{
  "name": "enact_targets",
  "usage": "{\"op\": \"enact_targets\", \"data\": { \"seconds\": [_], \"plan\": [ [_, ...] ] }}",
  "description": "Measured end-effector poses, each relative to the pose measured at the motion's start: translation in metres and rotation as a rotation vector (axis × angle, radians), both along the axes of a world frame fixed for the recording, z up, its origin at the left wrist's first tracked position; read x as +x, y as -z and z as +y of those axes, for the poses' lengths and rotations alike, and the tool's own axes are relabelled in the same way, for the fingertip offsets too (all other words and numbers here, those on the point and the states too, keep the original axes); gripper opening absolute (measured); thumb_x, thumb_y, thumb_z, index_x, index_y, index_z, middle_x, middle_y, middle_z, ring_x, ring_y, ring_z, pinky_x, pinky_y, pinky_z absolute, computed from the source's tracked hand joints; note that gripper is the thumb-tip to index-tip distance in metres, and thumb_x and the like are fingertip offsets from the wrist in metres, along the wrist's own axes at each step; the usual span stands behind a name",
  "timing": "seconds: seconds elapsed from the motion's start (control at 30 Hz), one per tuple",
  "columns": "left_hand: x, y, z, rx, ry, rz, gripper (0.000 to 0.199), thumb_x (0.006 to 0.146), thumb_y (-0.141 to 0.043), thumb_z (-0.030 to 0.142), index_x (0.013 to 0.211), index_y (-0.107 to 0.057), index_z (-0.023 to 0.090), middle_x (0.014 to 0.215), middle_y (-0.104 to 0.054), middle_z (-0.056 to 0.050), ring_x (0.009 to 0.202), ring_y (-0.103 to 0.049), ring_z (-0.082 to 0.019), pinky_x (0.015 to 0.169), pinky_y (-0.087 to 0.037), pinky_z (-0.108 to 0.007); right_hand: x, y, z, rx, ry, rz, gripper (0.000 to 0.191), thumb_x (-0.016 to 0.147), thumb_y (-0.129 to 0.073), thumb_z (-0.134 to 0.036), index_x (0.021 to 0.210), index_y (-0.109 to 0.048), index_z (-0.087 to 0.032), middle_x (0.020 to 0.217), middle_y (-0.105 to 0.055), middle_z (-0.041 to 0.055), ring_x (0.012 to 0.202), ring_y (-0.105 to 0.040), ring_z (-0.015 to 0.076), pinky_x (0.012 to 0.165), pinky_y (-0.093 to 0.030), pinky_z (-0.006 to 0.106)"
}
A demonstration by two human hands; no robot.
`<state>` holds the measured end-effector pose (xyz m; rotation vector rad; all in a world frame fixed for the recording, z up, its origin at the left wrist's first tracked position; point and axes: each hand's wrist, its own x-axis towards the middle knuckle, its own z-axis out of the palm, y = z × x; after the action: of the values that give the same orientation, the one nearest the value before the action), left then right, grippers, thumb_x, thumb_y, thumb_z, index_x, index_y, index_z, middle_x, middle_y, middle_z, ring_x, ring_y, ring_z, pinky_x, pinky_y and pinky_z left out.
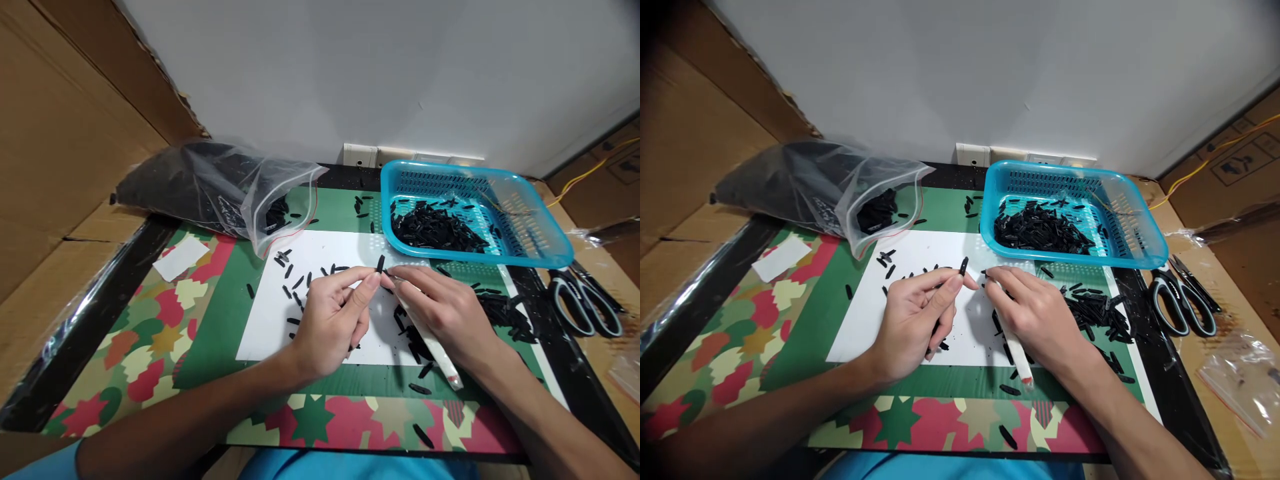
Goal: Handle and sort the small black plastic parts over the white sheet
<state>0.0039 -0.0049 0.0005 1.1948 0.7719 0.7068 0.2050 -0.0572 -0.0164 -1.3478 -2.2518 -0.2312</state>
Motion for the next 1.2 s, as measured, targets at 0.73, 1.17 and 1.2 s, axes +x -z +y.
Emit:
{"op": "enact_targets", "data": {
  "seconds": [0.73, 1.17, 1.2],
  "plan": [
    [-0.002, 0.000, 0.000, -0.029, 0.225, -0.008, 0.040, 0.111, -0.045, 0.052, 0.090, -0.056, 0.019, 0.043, -0.047, 0.010, 0.031, -0.033, -0.005, 0.038, -0.029, -0.016, -0.010, -0.008, -0.005, -0.179, 0.005, 0.708, 0.027, 0.100, -0.070, -0.014, 0.125, -0.073, -0.022, 0.112, -0.083, 0.0057, 0.093, -0.081, 0.0183, 0.084, -0.067, 0.029],
    [-0.003, 0.003, 0.000, 0.056, 0.219, 0.065, 0.038, 0.109, -0.051, 0.053, 0.094, -0.058, 0.019, 0.044, -0.040, 0.011, 0.036, -0.035, -0.006, 0.040, -0.027, -0.019, -0.016, -0.010, -0.009, -0.402, 0.032, 0.942, 0.015, 0.102, -0.067, -0.018, 0.113, -0.076, -0.023, 0.095, -0.079, -0.0001, 0.073, -0.073, 0.0109, 0.069, -0.059, 0.021],
    [-0.002, 0.003, 0.000, 0.053, 0.206, 0.067, 0.038, 0.109, -0.051, 0.053, 0.093, -0.057, 0.019, 0.044, -0.040, 0.011, 0.036, -0.035, -0.006, 0.040, -0.027, -0.018, -0.016, -0.009, -0.009, -0.399, 0.023, 0.940, 0.018, 0.102, -0.066, -0.017, 0.116, -0.075, -0.024, 0.097, -0.080, -0.0001, 0.075, -0.073, 0.0107, 0.071, -0.060, 0.021]
  ]
}}
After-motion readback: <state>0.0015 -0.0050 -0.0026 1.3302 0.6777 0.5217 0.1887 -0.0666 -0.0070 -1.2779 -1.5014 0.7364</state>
